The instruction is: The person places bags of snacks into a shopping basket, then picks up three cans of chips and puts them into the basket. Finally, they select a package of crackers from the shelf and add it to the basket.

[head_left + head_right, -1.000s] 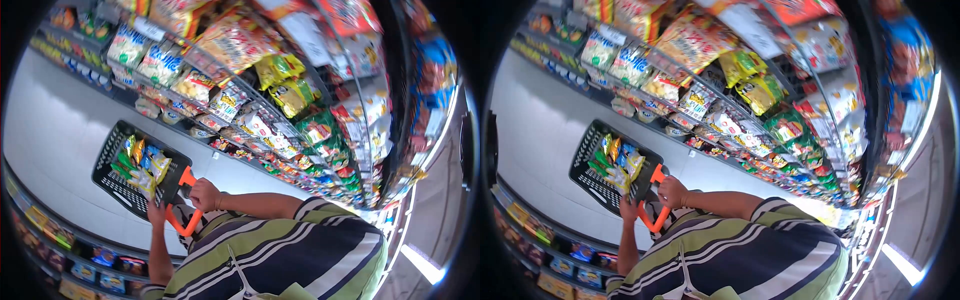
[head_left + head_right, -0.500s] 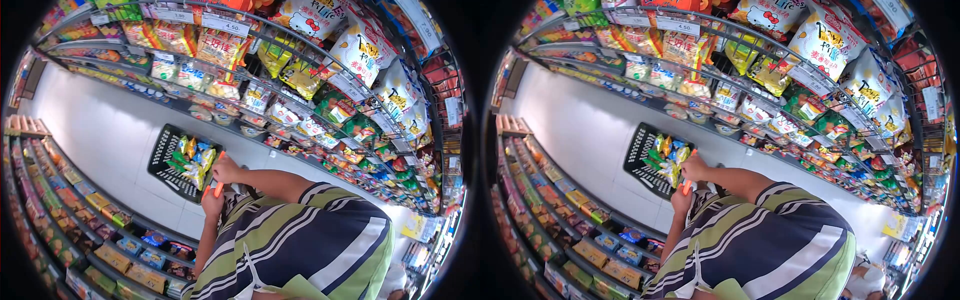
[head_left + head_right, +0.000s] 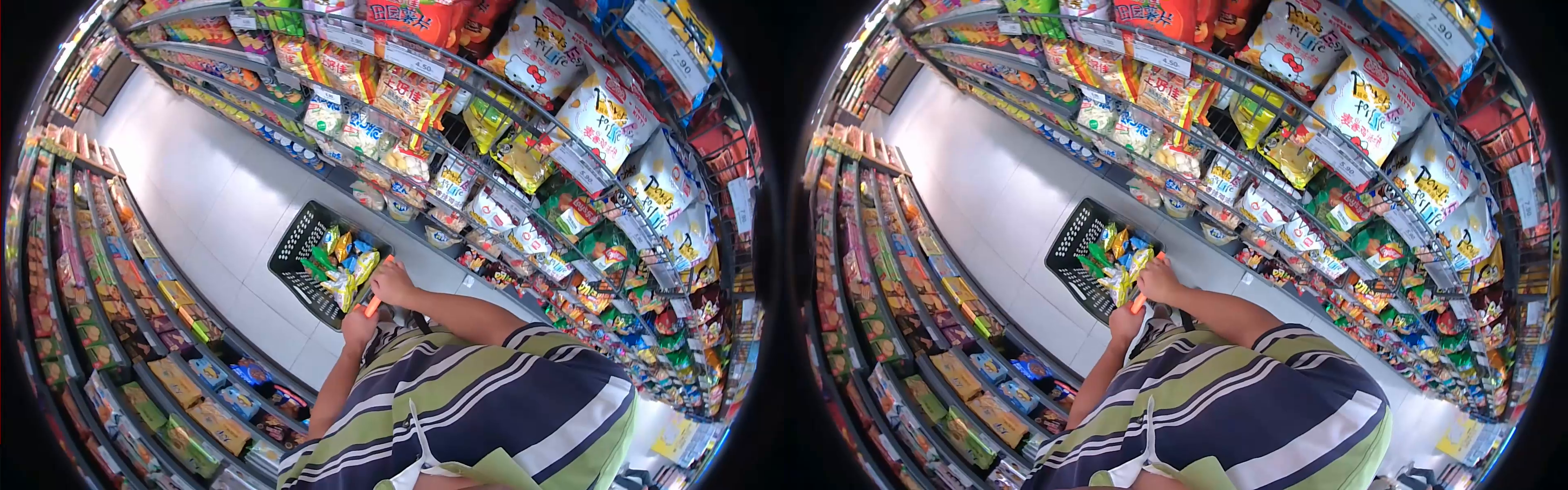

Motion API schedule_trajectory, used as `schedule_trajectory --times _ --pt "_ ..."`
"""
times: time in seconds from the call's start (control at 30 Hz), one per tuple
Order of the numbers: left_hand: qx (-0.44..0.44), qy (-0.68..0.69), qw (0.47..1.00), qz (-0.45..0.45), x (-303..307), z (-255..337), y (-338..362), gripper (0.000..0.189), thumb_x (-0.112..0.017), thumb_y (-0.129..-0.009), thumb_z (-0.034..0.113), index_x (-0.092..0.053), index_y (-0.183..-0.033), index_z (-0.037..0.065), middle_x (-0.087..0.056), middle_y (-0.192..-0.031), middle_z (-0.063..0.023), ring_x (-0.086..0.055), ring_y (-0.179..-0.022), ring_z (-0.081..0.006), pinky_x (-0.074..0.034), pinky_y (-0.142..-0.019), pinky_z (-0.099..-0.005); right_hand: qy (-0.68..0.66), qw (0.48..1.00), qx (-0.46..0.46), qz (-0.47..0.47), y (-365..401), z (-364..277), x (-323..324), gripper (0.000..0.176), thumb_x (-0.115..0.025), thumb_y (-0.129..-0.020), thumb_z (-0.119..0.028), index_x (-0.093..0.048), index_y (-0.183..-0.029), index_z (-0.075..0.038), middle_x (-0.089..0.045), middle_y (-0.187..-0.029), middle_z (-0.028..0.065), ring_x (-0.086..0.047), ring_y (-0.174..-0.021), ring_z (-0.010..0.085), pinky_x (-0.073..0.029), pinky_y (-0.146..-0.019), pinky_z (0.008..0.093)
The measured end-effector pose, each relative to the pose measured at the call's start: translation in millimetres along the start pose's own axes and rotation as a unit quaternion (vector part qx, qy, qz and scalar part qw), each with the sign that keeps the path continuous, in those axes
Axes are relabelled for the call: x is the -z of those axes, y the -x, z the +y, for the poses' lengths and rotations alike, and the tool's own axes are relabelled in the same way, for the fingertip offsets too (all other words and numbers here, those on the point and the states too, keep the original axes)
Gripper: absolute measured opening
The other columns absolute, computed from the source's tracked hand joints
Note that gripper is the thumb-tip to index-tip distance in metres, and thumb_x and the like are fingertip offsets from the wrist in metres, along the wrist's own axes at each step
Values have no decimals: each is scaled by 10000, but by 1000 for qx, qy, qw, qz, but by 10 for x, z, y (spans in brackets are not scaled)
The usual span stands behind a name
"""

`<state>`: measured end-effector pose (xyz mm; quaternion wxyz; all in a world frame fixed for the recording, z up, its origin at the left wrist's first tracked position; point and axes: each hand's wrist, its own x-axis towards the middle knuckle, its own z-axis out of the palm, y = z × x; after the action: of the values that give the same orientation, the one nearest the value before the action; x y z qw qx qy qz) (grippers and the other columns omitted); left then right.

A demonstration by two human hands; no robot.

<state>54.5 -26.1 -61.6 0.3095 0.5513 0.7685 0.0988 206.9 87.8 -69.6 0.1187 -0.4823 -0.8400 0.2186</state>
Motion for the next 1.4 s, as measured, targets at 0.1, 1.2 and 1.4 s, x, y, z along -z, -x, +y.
schedule_trajectory --times 0.1,1.2,1.4 --pt "28 -12 999 -36 8 42 -21 391 -714 -858 464 -802 -939 92 -768 -887 -202 -751 -859 -413 -595 -786 -515 -16 998 43 49 117 -19 63 282 -679 -934 -339 -753 -800 -101 -706 -980 67 -622 -1087 279 -408 -922 506" --pt "95 59 993 -48 100 217 -462 400 -517 -990 322 -798 -1113 65 -766 -1091 -249 -735 -1039 -441 -572 -911 -530 -27 989 142 -36 -179 -146 224 277 -774 -858 -400 -773 -919 -130 -686 -1060 59 -598 -1165 275 -369 -1046 576" --pt "83 64 994 -30 235 249 -530 383 -523 -989 308 -793 -1092 56 -764 -1055 -258 -737 -1003 -453 -574 -882 -544 -19 987 150 -52 -336 -178 261 259 -773 -853 -365 -762 -943 -123 -664 -1040 65 -597 -1143 280 -444 -981 532"
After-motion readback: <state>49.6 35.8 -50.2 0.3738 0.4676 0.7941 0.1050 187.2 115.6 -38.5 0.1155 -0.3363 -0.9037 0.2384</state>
